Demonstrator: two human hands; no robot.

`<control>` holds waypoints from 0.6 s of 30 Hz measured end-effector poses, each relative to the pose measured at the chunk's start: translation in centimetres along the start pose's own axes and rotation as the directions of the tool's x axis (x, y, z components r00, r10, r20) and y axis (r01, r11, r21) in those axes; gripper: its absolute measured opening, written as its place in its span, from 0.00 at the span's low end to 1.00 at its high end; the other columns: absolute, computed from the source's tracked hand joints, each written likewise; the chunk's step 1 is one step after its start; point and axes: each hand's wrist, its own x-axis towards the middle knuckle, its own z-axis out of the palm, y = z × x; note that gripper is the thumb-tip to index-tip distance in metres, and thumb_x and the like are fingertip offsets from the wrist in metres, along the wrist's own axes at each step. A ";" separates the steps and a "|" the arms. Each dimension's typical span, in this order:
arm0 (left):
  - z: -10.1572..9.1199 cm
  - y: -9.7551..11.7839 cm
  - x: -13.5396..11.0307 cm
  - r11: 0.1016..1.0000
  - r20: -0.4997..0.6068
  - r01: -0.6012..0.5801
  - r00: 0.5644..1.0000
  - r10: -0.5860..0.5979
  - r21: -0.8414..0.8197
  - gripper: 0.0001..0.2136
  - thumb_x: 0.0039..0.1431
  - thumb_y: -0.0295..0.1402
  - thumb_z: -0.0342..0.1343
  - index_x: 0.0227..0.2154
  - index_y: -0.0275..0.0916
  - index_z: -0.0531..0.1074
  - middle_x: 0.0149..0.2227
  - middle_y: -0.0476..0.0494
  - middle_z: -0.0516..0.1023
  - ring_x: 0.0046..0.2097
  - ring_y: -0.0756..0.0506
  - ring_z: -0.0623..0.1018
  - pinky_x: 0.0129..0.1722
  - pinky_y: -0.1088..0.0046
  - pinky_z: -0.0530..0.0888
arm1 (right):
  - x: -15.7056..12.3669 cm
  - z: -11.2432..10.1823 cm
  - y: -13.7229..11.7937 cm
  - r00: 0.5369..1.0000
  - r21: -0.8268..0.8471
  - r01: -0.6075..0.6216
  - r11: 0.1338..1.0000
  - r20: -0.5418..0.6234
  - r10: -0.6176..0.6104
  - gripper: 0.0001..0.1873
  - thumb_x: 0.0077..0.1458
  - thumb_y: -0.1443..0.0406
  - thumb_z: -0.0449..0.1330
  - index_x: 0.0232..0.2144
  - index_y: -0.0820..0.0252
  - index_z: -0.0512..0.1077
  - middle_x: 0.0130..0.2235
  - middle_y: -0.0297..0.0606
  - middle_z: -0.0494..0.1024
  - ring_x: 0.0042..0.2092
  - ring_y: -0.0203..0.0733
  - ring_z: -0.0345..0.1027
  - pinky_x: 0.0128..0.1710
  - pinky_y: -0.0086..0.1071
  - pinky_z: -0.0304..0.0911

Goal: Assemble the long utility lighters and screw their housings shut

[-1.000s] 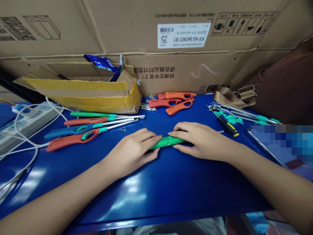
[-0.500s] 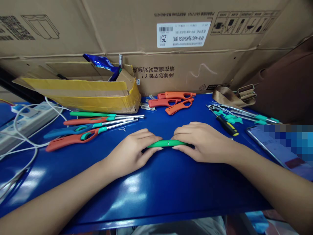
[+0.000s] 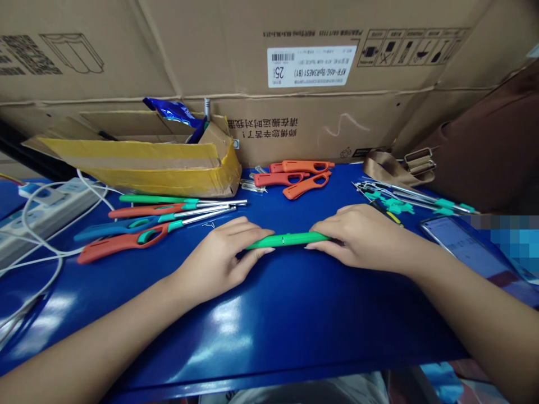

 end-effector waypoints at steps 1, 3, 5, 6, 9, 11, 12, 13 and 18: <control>0.0 0.0 0.0 1.000 -0.001 0.000 1.000 0.000 0.007 0.10 0.68 0.29 0.57 0.49 0.37 0.77 0.42 0.42 0.83 0.40 0.45 0.79 0.42 0.68 0.76 | 0.0 -0.1 0.1 1.000 -0.003 -0.003 1.000 -0.001 0.003 0.18 0.68 0.53 0.54 0.40 0.54 0.81 0.32 0.37 0.83 0.32 0.46 0.73 0.33 0.37 0.55; -0.1 -0.1 0.0 1.000 0.003 -0.004 1.000 0.004 0.031 0.10 0.68 0.29 0.57 0.50 0.37 0.76 0.42 0.41 0.83 0.41 0.45 0.79 0.42 0.69 0.76 | -0.1 -0.2 0.3 1.000 -0.008 -0.011 1.000 -0.009 0.011 0.18 0.67 0.51 0.56 0.40 0.53 0.81 0.32 0.36 0.84 0.33 0.46 0.75 0.31 0.37 0.54; -0.2 -0.3 0.0 0.998 0.006 -0.015 1.000 0.015 0.061 0.11 0.68 0.29 0.57 0.50 0.35 0.76 0.43 0.41 0.82 0.42 0.45 0.78 0.43 0.69 0.75 | -0.2 -0.4 0.5 1.000 -0.015 -0.025 1.000 -0.007 0.025 0.16 0.66 0.52 0.57 0.38 0.53 0.80 0.32 0.36 0.83 0.33 0.46 0.75 0.31 0.36 0.53; -0.2 -0.4 0.0 0.997 0.007 -0.020 1.000 0.019 0.073 0.11 0.68 0.29 0.57 0.50 0.35 0.76 0.43 0.40 0.82 0.42 0.45 0.78 0.44 0.69 0.75 | -0.2 -0.4 0.6 1.000 -0.019 -0.031 0.999 -0.002 0.031 0.16 0.66 0.53 0.57 0.37 0.54 0.80 0.31 0.36 0.83 0.33 0.46 0.75 0.31 0.36 0.52; -0.3 -0.7 0.0 0.996 -0.009 -0.022 1.000 0.023 0.089 0.11 0.68 0.29 0.57 0.50 0.34 0.76 0.43 0.41 0.82 0.42 0.45 0.78 0.44 0.69 0.75 | -0.1 -0.4 0.8 0.999 -0.045 -0.040 0.998 0.009 0.041 0.15 0.67 0.56 0.55 0.34 0.55 0.77 0.31 0.36 0.81 0.33 0.46 0.74 0.31 0.36 0.51; -0.4 -0.7 0.0 0.996 -0.016 -0.014 1.000 0.015 0.085 0.10 0.68 0.29 0.58 0.50 0.34 0.76 0.42 0.41 0.82 0.41 0.46 0.78 0.44 0.70 0.75 | -0.1 -0.4 0.8 0.999 -0.070 -0.037 0.997 0.005 0.037 0.16 0.68 0.56 0.53 0.32 0.56 0.74 0.31 0.37 0.80 0.32 0.46 0.73 0.30 0.36 0.51; -0.5 -0.7 0.0 0.997 -0.017 -0.007 1.000 0.008 0.080 0.10 0.68 0.29 0.58 0.49 0.34 0.76 0.42 0.41 0.82 0.41 0.46 0.78 0.44 0.70 0.75 | -0.1 -0.4 0.8 0.999 -0.079 -0.033 0.996 0.006 0.034 0.17 0.69 0.56 0.53 0.31 0.56 0.73 0.30 0.37 0.80 0.32 0.46 0.73 0.30 0.36 0.51; -0.5 -0.7 0.0 0.998 -0.012 0.004 1.000 -0.004 0.070 0.10 0.68 0.29 0.58 0.49 0.34 0.77 0.42 0.42 0.82 0.41 0.46 0.78 0.44 0.69 0.75 | 0.0 -0.3 0.9 0.999 -0.082 -0.031 0.996 0.011 0.032 0.18 0.69 0.55 0.52 0.31 0.57 0.72 0.30 0.37 0.80 0.32 0.46 0.73 0.30 0.36 0.51; 0.0 -0.5 0.3 0.916 0.052 0.319 0.947 -0.316 -0.241 0.12 0.67 0.39 0.58 0.46 0.37 0.79 0.37 0.44 0.83 0.35 0.46 0.79 0.35 0.71 0.77 | 0.0 -0.3 1.1 0.998 0.008 -0.053 0.999 -0.040 0.054 0.18 0.71 0.54 0.50 0.42 0.55 0.76 0.40 0.39 0.83 0.40 0.48 0.77 0.36 0.37 0.61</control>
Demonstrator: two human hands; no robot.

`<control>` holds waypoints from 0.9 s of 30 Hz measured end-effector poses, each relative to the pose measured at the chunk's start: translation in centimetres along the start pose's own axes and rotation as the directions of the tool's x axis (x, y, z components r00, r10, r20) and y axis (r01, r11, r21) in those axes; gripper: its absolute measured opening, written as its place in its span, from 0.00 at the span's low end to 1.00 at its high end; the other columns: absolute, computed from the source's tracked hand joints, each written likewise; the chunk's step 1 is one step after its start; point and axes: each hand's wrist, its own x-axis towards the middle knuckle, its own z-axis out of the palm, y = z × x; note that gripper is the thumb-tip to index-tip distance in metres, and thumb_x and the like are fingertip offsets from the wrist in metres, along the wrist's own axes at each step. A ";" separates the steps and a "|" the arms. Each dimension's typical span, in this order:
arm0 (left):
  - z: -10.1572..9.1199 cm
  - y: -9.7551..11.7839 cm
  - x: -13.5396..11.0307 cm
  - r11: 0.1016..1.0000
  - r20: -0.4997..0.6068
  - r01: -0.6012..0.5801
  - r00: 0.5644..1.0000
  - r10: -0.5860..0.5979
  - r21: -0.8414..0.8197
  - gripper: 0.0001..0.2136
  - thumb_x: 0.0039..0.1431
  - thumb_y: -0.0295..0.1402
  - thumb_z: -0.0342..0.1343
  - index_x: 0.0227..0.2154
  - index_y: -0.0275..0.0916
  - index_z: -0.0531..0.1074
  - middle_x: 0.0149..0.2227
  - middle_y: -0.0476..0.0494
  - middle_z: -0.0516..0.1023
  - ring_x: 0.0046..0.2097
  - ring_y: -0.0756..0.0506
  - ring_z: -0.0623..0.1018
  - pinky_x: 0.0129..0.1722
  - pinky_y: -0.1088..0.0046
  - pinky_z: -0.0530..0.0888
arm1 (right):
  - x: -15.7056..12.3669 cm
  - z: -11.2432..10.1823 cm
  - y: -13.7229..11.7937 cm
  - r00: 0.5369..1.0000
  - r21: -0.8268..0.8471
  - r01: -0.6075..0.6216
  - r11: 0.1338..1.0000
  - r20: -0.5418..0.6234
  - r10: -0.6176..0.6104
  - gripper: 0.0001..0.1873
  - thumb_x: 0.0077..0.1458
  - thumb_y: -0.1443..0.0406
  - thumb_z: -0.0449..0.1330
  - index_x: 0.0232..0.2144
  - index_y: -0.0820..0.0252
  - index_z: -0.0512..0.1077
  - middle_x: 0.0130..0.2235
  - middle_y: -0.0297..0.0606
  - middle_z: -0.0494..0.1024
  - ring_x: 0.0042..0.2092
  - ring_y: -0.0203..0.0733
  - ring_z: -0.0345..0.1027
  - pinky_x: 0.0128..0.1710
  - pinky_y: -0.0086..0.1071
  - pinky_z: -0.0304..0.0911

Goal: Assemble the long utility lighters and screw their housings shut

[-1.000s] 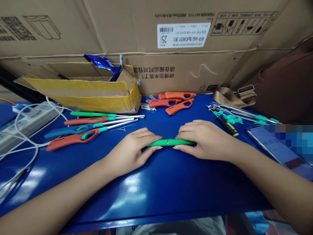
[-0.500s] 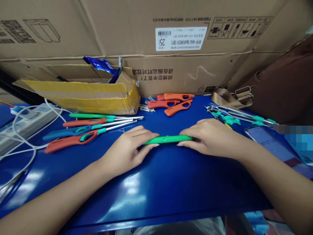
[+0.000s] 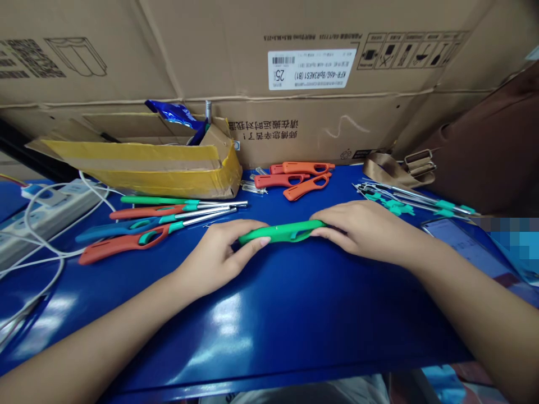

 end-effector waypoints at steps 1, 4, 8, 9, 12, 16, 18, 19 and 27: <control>0.2 0.0 0.1 0.984 0.017 0.109 0.994 -0.107 -0.139 0.14 0.67 0.42 0.57 0.47 0.37 0.78 0.35 0.44 0.83 0.31 0.47 0.78 0.31 0.72 0.77 | 0.0 0.1 -0.1 0.999 0.027 0.012 1.000 -0.040 -0.011 0.18 0.71 0.55 0.50 0.48 0.55 0.76 0.46 0.40 0.83 0.45 0.49 0.77 0.40 0.37 0.64; 0.9 0.4 0.3 0.782 0.131 0.370 0.926 -0.354 -0.502 0.18 0.65 0.45 0.59 0.45 0.35 0.78 0.30 0.43 0.82 0.23 0.51 0.73 0.23 0.75 0.74 | 0.1 0.6 -0.6 0.989 0.066 0.093 0.993 -0.124 -0.084 0.25 0.68 0.52 0.54 0.61 0.57 0.68 0.58 0.44 0.77 0.56 0.52 0.73 0.50 0.41 0.67; 1.5 1.4 0.1 0.633 0.235 0.480 0.870 -0.434 -0.607 0.19 0.67 0.46 0.56 0.47 0.34 0.77 0.30 0.44 0.81 0.22 0.53 0.72 0.23 0.77 0.74 | 0.3 1.6 -1.5 0.981 0.097 0.169 0.981 -0.115 -0.158 0.28 0.67 0.51 0.57 0.64 0.57 0.66 0.55 0.45 0.78 0.52 0.52 0.74 0.50 0.45 0.69; 1.5 1.5 0.0 0.682 0.216 0.452 0.888 -0.406 -0.574 0.20 0.68 0.46 0.54 0.50 0.34 0.76 0.30 0.45 0.80 0.22 0.52 0.73 0.24 0.76 0.74 | 0.4 1.7 -1.7 0.980 0.119 0.179 0.977 -0.114 -0.166 0.26 0.68 0.53 0.55 0.63 0.57 0.66 0.53 0.44 0.79 0.51 0.51 0.75 0.49 0.44 0.70; 1.4 1.5 -0.4 0.927 0.059 0.214 0.977 -0.206 -0.309 0.19 0.68 0.45 0.55 0.54 0.38 0.75 0.37 0.45 0.83 0.31 0.49 0.80 0.34 0.74 0.78 | 0.5 1.8 -1.9 0.978 0.199 0.184 0.963 -0.132 -0.160 0.21 0.71 0.57 0.50 0.61 0.58 0.68 0.51 0.44 0.79 0.51 0.50 0.74 0.49 0.44 0.69; 0.9 0.8 -0.8 0.986 -0.022 -0.146 0.989 0.148 0.078 0.14 0.66 0.36 0.60 0.52 0.38 0.77 0.49 0.44 0.83 0.46 0.46 0.82 0.49 0.74 0.77 | 0.6 2.0 -1.9 0.962 0.334 0.227 0.915 -0.222 -0.158 0.16 0.71 0.60 0.51 0.55 0.57 0.72 0.52 0.40 0.80 0.52 0.44 0.74 0.52 0.39 0.68; 0.7 0.5 -0.9 0.959 -0.007 -0.243 0.969 0.246 0.146 0.14 0.67 0.35 0.59 0.52 0.37 0.77 0.46 0.44 0.84 0.43 0.47 0.83 0.46 0.76 0.77 | 0.6 2.3 -2.0 0.944 0.400 0.277 0.874 -0.284 -0.169 0.14 0.71 0.63 0.53 0.53 0.58 0.74 0.51 0.39 0.81 0.52 0.41 0.74 0.54 0.36 0.66; 0.7 0.5 -0.9 0.946 0.001 -0.278 0.960 0.282 0.168 0.14 0.68 0.34 0.59 0.52 0.37 0.77 0.45 0.44 0.85 0.42 0.48 0.83 0.45 0.77 0.77 | 0.6 2.4 -2.0 0.933 0.419 0.301 0.857 -0.315 -0.174 0.13 0.70 0.64 0.54 0.52 0.58 0.74 0.51 0.39 0.81 0.52 0.40 0.74 0.55 0.35 0.66; 0.1 0.8 -0.6 0.891 0.016 -0.376 0.923 0.385 0.254 0.13 0.68 0.36 0.58 0.49 0.35 0.78 0.41 0.44 0.86 0.38 0.48 0.84 0.41 0.78 0.78 | 0.6 2.2 -2.2 0.933 0.386 0.304 0.871 -0.304 -0.191 0.13 0.70 0.64 0.55 0.52 0.59 0.76 0.51 0.36 0.83 0.50 0.39 0.76 0.52 0.32 0.67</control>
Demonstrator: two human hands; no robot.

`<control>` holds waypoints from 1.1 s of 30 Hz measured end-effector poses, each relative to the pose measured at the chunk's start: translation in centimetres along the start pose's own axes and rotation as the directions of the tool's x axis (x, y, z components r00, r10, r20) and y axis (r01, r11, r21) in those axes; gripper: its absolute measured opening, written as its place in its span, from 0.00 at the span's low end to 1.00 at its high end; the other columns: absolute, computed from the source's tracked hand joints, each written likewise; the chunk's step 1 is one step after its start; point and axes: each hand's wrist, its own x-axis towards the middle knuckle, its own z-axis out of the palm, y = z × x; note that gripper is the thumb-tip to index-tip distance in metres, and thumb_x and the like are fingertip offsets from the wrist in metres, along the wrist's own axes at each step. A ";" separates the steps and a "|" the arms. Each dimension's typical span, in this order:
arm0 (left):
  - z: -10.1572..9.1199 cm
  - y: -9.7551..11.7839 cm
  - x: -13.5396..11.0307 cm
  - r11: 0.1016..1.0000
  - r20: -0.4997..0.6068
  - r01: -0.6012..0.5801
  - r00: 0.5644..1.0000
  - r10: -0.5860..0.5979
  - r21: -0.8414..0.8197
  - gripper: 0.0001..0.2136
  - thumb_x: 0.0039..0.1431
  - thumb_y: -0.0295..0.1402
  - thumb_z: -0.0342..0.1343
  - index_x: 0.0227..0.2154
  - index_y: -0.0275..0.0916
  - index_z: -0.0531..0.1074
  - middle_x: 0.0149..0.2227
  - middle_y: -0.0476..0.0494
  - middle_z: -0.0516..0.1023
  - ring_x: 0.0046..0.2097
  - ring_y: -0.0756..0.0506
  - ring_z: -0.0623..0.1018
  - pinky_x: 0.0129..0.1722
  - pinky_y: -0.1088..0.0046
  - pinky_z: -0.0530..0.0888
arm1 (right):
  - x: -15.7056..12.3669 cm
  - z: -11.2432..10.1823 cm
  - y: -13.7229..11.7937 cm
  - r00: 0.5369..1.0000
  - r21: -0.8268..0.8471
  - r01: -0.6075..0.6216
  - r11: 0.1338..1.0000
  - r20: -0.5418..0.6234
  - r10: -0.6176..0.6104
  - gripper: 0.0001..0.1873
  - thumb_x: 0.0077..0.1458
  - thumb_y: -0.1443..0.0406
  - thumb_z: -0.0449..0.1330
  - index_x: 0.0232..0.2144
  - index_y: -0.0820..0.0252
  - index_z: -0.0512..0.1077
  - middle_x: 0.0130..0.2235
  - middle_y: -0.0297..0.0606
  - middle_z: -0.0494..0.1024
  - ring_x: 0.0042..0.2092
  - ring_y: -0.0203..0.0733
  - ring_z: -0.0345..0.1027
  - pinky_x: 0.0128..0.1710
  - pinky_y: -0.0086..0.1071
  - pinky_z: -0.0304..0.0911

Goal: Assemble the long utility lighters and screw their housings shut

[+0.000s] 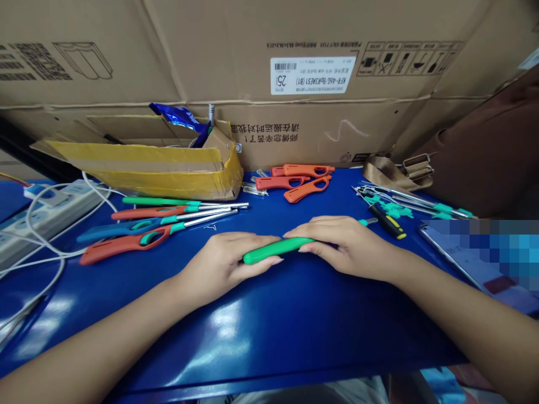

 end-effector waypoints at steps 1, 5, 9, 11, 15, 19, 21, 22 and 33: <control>-0.1 -0.1 0.0 1.000 0.007 -0.007 1.000 0.007 0.008 0.13 0.68 0.36 0.58 0.49 0.34 0.78 0.40 0.44 0.86 0.38 0.48 0.84 0.41 0.78 0.78 | 0.0 -0.2 0.0 1.000 -0.039 -0.010 0.999 0.017 0.011 0.14 0.69 0.63 0.56 0.53 0.59 0.76 0.52 0.37 0.83 0.51 0.40 0.76 0.52 0.33 0.67; -0.2 -0.7 -0.1 0.998 0.023 -0.044 0.999 0.043 0.043 0.14 0.68 0.38 0.58 0.49 0.34 0.78 0.40 0.43 0.86 0.37 0.47 0.84 0.41 0.76 0.78 | -0.5 -0.9 0.7 0.998 -0.261 -0.022 0.965 0.057 0.038 0.16 0.65 0.59 0.60 0.51 0.60 0.78 0.48 0.39 0.85 0.45 0.48 0.79 0.48 0.41 0.69; -0.5 -1.0 -0.2 0.999 0.048 -0.027 0.999 0.025 0.042 0.15 0.69 0.39 0.58 0.50 0.34 0.78 0.41 0.44 0.86 0.38 0.48 0.84 0.42 0.77 0.78 | -0.8 -1.6 1.6 0.993 -0.331 -0.026 0.943 0.103 0.063 0.12 0.66 0.63 0.58 0.45 0.58 0.80 0.41 0.38 0.86 0.39 0.47 0.79 0.41 0.39 0.68; -0.6 -1.0 -0.2 0.999 0.071 0.006 0.997 -0.009 0.043 0.14 0.69 0.38 0.58 0.51 0.36 0.77 0.44 0.45 0.85 0.41 0.48 0.84 0.45 0.78 0.78 | -0.8 -1.8 1.6 0.992 -0.354 -0.016 0.935 0.110 0.059 0.12 0.67 0.63 0.57 0.43 0.58 0.81 0.40 0.38 0.86 0.38 0.47 0.79 0.38 0.38 0.67; -0.5 -1.1 -0.2 0.996 0.097 0.038 0.994 -0.045 0.077 0.13 0.68 0.33 0.57 0.52 0.36 0.75 0.44 0.45 0.83 0.42 0.48 0.83 0.45 0.77 0.77 | -0.7 -1.4 0.9 0.991 -0.419 0.027 0.908 0.131 0.031 0.13 0.68 0.60 0.57 0.43 0.59 0.80 0.38 0.39 0.86 0.35 0.47 0.79 0.35 0.37 0.65; -0.5 -1.0 -0.1 0.966 0.124 -0.064 0.992 0.033 0.250 0.14 0.68 0.37 0.58 0.52 0.37 0.75 0.44 0.43 0.82 0.42 0.44 0.82 0.42 0.70 0.78 | -0.7 -0.4 0.4 0.993 -0.443 0.073 0.894 0.119 -0.022 0.16 0.70 0.58 0.55 0.44 0.61 0.79 0.39 0.39 0.86 0.35 0.46 0.79 0.35 0.37 0.63; -0.6 -1.0 -0.1 0.942 0.134 -0.096 0.989 0.056 0.320 0.12 0.69 0.37 0.57 0.50 0.38 0.76 0.43 0.44 0.82 0.41 0.44 0.82 0.41 0.69 0.77 | -0.6 -0.3 0.4 0.994 -0.428 0.071 0.901 0.101 -0.031 0.17 0.69 0.57 0.55 0.45 0.60 0.79 0.40 0.39 0.86 0.37 0.45 0.79 0.35 0.37 0.63; -0.6 -0.9 -0.1 0.940 0.136 -0.100 0.989 0.058 0.327 0.11 0.70 0.36 0.56 0.50 0.38 0.76 0.43 0.44 0.82 0.41 0.44 0.81 0.41 0.69 0.77 | -0.6 -0.3 0.4 0.995 -0.420 0.062 0.906 0.098 -0.023 0.17 0.69 0.56 0.56 0.45 0.60 0.79 0.40 0.38 0.86 0.37 0.45 0.79 0.35 0.37 0.62; -0.6 -1.6 -0.4 0.988 0.111 0.022 0.993 -0.040 0.152 0.10 0.70 0.34 0.54 0.49 0.36 0.75 0.43 0.42 0.81 0.42 0.45 0.80 0.42 0.71 0.76 | -0.5 -0.9 0.3 0.989 -0.494 -0.014 0.869 0.123 0.086 0.19 0.71 0.58 0.52 0.36 0.60 0.78 0.30 0.37 0.82 0.30 0.42 0.73 0.35 0.37 0.57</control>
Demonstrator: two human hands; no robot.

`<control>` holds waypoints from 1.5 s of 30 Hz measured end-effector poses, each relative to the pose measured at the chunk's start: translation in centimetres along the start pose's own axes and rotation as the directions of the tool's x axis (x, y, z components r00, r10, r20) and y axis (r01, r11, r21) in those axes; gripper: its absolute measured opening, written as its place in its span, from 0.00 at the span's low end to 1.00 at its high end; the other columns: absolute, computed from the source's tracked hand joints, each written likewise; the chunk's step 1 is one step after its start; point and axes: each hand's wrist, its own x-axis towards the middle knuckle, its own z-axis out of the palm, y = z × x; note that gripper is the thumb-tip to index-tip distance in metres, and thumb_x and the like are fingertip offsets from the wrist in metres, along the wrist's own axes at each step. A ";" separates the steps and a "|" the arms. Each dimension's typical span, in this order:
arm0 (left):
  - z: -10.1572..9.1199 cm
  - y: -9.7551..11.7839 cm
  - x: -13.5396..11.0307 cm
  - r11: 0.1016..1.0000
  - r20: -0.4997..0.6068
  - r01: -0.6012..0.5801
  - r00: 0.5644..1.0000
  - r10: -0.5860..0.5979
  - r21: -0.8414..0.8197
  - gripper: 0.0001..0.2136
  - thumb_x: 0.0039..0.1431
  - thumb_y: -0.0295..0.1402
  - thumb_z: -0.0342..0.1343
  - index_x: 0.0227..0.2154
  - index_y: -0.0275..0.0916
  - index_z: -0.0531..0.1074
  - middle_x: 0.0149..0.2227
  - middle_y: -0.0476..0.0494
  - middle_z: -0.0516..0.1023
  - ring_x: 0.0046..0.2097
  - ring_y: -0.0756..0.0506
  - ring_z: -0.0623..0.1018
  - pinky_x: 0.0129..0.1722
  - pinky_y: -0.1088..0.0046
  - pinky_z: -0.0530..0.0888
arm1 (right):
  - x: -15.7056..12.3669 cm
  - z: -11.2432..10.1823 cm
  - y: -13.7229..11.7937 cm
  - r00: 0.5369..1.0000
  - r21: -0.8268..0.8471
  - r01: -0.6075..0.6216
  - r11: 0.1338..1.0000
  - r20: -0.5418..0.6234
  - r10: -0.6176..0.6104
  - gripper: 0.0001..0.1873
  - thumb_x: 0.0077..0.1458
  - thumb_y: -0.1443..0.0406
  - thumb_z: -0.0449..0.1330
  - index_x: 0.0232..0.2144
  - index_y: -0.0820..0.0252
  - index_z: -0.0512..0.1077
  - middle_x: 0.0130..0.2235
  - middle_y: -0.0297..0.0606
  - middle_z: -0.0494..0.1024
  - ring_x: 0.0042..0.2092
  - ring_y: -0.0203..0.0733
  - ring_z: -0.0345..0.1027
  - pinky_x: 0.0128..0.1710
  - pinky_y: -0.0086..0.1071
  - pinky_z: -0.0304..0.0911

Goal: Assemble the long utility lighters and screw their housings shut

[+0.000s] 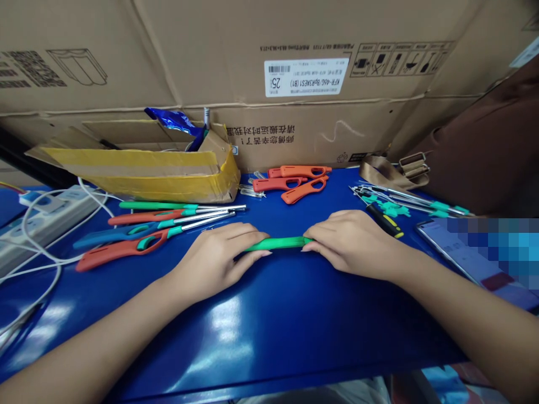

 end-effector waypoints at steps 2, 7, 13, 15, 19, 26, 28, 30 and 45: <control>-0.2 0.3 0.1 0.999 0.038 0.027 0.999 -0.028 0.017 0.10 0.70 0.34 0.54 0.48 0.38 0.76 0.42 0.43 0.81 0.41 0.45 0.80 0.41 0.71 0.75 | 0.1 0.2 0.0 1.000 0.013 0.006 1.000 -0.005 -0.006 0.18 0.70 0.57 0.53 0.36 0.59 0.79 0.30 0.36 0.82 0.30 0.42 0.73 0.35 0.36 0.57; -0.2 1.3 0.2 0.994 0.150 0.015 0.988 -0.031 0.109 0.12 0.70 0.35 0.53 0.53 0.42 0.74 0.41 0.47 0.81 0.40 0.45 0.81 0.37 0.70 0.73 | 0.3 0.6 -0.1 0.998 0.095 0.058 0.994 -0.001 -0.058 0.17 0.70 0.57 0.54 0.42 0.58 0.79 0.38 0.37 0.85 0.38 0.44 0.77 0.38 0.36 0.59; -0.4 0.5 0.2 0.992 0.126 0.030 0.991 -0.046 0.126 0.12 0.71 0.34 0.51 0.52 0.42 0.75 0.40 0.48 0.81 0.38 0.46 0.81 0.35 0.70 0.73 | 0.0 -0.3 1.3 0.999 0.083 -0.044 0.996 0.023 0.042 0.18 0.66 0.55 0.59 0.50 0.58 0.77 0.47 0.41 0.83 0.47 0.49 0.75 0.47 0.41 0.62; -0.7 0.0 0.3 0.992 0.108 0.046 0.992 -0.059 0.116 0.12 0.70 0.34 0.51 0.51 0.42 0.76 0.39 0.48 0.81 0.37 0.46 0.81 0.36 0.70 0.74 | -0.2 -0.8 2.2 0.991 0.034 -0.121 0.992 0.061 0.119 0.17 0.64 0.57 0.62 0.50 0.59 0.76 0.49 0.45 0.81 0.49 0.52 0.74 0.50 0.44 0.62; -1.1 -0.6 0.3 0.990 0.079 0.064 0.994 -0.074 0.122 0.12 0.69 0.34 0.52 0.49 0.40 0.77 0.40 0.46 0.82 0.38 0.44 0.82 0.39 0.68 0.75 | -0.4 -1.5 3.4 0.973 0.012 -0.203 0.979 0.116 0.200 0.09 0.62 0.63 0.61 0.43 0.59 0.77 0.44 0.43 0.82 0.46 0.51 0.74 0.49 0.45 0.60; -1.1 -0.7 0.4 0.991 0.051 0.034 0.998 -0.041 0.130 0.11 0.68 0.33 0.52 0.47 0.39 0.78 0.37 0.46 0.82 0.36 0.45 0.81 0.37 0.70 0.76 | -0.8 -1.8 3.6 0.981 0.088 -0.146 0.985 0.138 0.133 0.09 0.66 0.64 0.58 0.36 0.59 0.78 0.38 0.41 0.80 0.43 0.48 0.72 0.48 0.42 0.59; -1.1 -0.7 0.4 0.989 0.055 0.014 0.998 -0.022 0.145 0.12 0.69 0.33 0.52 0.47 0.39 0.78 0.36 0.46 0.82 0.36 0.45 0.81 0.36 0.70 0.76 | -0.9 -1.6 3.7 0.982 0.122 -0.128 0.984 0.153 0.109 0.10 0.67 0.64 0.57 0.38 0.59 0.77 0.39 0.42 0.79 0.44 0.48 0.71 0.47 0.42 0.60; -1.1 -0.8 0.4 0.986 0.054 0.005 0.998 -0.014 0.166 0.12 0.69 0.33 0.52 0.48 0.39 0.78 0.36 0.45 0.82 0.36 0.45 0.81 0.36 0.70 0.76 | -1.0 -1.4 3.9 0.980 0.154 -0.122 0.981 0.172 0.095 0.11 0.68 0.63 0.55 0.39 0.59 0.77 0.40 0.43 0.78 0.45 0.48 0.70 0.47 0.41 0.61; -1.5 -0.6 0.5 0.947 -0.063 -0.028 0.997 0.050 0.320 0.12 0.67 0.33 0.52 0.46 0.38 0.79 0.35 0.44 0.83 0.34 0.45 0.81 0.31 0.71 0.73 | -0.4 -1.9 3.9 0.987 0.096 -0.158 0.983 0.054 0.153 0.07 0.67 0.65 0.55 0.38 0.58 0.73 0.39 0.41 0.79 0.41 0.47 0.71 0.45 0.40 0.60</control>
